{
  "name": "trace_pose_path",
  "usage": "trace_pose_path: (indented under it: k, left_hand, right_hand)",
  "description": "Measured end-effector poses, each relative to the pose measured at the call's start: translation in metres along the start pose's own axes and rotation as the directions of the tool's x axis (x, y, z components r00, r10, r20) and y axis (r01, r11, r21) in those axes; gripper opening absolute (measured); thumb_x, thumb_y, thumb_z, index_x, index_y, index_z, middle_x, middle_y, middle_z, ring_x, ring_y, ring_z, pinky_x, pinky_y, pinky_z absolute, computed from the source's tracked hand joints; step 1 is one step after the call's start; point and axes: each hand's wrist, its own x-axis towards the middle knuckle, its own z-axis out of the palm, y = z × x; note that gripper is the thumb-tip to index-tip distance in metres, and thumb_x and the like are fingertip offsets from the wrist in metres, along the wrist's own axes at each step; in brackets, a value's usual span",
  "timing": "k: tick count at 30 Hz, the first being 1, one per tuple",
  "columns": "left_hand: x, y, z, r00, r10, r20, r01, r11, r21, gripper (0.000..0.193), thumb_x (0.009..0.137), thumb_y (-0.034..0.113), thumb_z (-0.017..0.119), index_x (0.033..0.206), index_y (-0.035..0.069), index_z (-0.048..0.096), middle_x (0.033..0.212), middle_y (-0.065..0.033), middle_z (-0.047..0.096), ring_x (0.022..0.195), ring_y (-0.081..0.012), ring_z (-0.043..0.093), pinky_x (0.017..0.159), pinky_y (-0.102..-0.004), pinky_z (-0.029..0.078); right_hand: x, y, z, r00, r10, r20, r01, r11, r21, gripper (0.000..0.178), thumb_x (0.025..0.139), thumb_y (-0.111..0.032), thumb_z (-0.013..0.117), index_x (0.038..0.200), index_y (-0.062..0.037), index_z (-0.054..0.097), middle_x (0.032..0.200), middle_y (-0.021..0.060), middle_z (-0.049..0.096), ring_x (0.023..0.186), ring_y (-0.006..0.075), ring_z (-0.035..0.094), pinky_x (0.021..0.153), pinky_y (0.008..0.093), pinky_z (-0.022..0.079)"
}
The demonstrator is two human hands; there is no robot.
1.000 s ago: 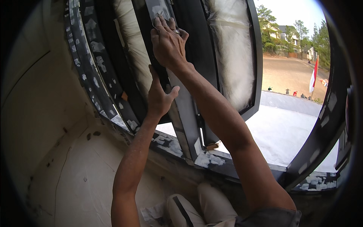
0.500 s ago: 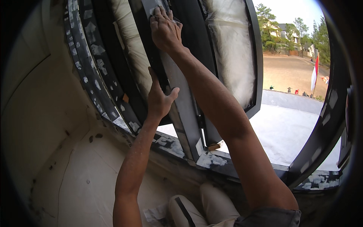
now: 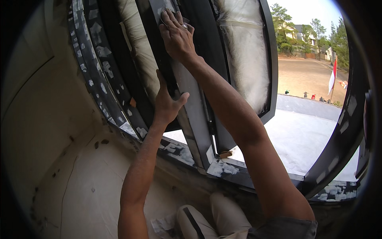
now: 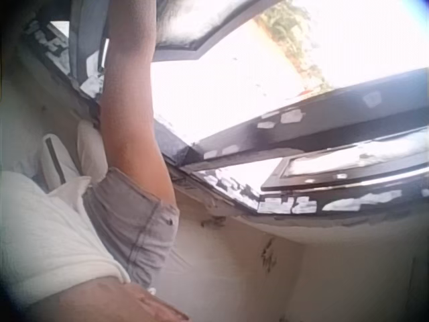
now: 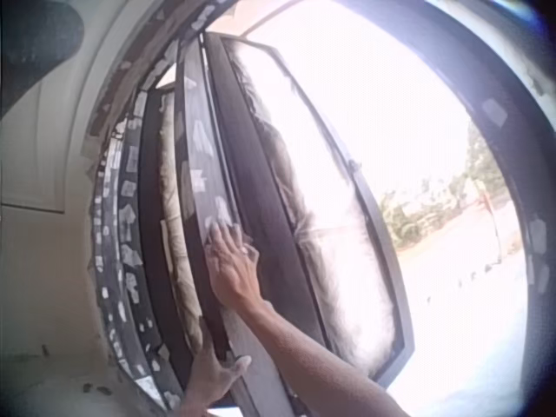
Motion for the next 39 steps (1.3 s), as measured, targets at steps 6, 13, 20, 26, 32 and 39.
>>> trace_pose_path:
  k: [6, 13, 20, 26, 32, 39]
  left_hand:
    - [0.034, -0.002, -0.061, 1.0, 0.0, -0.014, -0.005, 0.933, -0.359, 0.089, 0.09, 0.026, 0.065, 0.158, -0.004, 0.016, 0.158, -0.0282, 0.034, 0.146, -0.0357, 0.038, 0.12, -0.0386, 0.03]
    - [0.17, 0.063, -0.12, 0.959, -0.029, -0.282, -0.039, 0.972, -0.231, 0.099, 0.092, 0.042, 0.066, 0.16, -0.001, 0.009, 0.158, -0.0242, 0.033, 0.144, -0.0347, 0.037, 0.12, -0.0432, 0.026]
    - [0.2, 0.077, -0.072, 0.917, -0.079, -0.39, 0.071, 0.997, -0.035, 0.097, 0.087, 0.033, 0.078, 0.158, 0.002, 0.019, 0.156, -0.023, 0.038, 0.144, -0.034, 0.038, 0.116, -0.0429, 0.034]
    - [0.182, 0.06, -0.053, 0.86, 0.055, -0.507, -0.013, 0.996, 0.086, 0.096, 0.084, 0.021, 0.081, 0.159, 0.006, 0.022, 0.151, -0.0238, 0.043, 0.137, -0.0363, 0.046, 0.114, -0.0432, 0.039]
    - [0.188, 0.086, -0.056, 0.862, -0.103, -0.497, 0.122, 0.993, 0.005, 0.093, 0.09, 0.032, 0.074, 0.16, 0.005, 0.019, 0.151, -0.0264, 0.042, 0.136, -0.0386, 0.048, 0.114, -0.0447, 0.04]
    - [0.168, 0.048, -0.049, 0.834, 0.151, -0.53, -0.076, 0.984, 0.16, 0.08, 0.099, 0.039, 0.059, 0.16, 0.004, 0.02, 0.155, -0.0277, 0.037, 0.143, -0.0393, 0.04, 0.117, -0.0461, 0.035]
  right_hand:
    - [-0.061, -0.006, -0.011, 0.996, -0.007, 0.093, 0.011, 0.999, -0.048, 0.053, 0.104, -0.032, 0.044, 0.151, -0.0082, 0.045, 0.159, 0.0101, 0.041, 0.15, 0.0375, 0.03, 0.117, 0.0502, 0.019]
    - [-0.017, -0.009, -0.001, 1.0, -0.005, 0.008, 0.005, 1.0, 0.009, 0.052, 0.103, -0.03, 0.046, 0.149, -0.006, 0.046, 0.157, 0.0138, 0.043, 0.15, 0.0358, 0.03, 0.117, 0.0518, 0.02]
    - [-0.145, -0.028, -0.043, 0.979, 0.084, 0.188, -0.079, 0.996, -0.032, 0.057, 0.099, -0.023, 0.056, 0.152, -0.006, 0.042, 0.161, 0.0112, 0.037, 0.152, 0.0318, 0.028, 0.117, 0.0502, 0.022]
    - [-0.175, -0.021, -0.054, 0.961, 0.143, 0.236, -0.145, 0.989, -0.009, 0.06, 0.097, -0.022, 0.059, 0.152, -0.0075, 0.041, 0.162, 0.0097, 0.036, 0.153, 0.0292, 0.026, 0.117, 0.0485, 0.023]
    - [-0.184, -0.022, -0.054, 0.96, 0.178, 0.217, -0.184, 0.983, 0.007, 0.061, 0.097, -0.021, 0.06, 0.153, -0.0088, 0.04, 0.163, 0.0097, 0.035, 0.153, 0.0298, 0.026, 0.117, 0.0482, 0.023]
    - [-0.207, -0.037, -0.052, 0.947, 0.247, 0.205, -0.263, 0.963, 0.055, 0.062, 0.096, -0.017, 0.059, 0.154, -0.0089, 0.04, 0.163, 0.0101, 0.035, 0.153, 0.0331, 0.025, 0.116, 0.0475, 0.022]
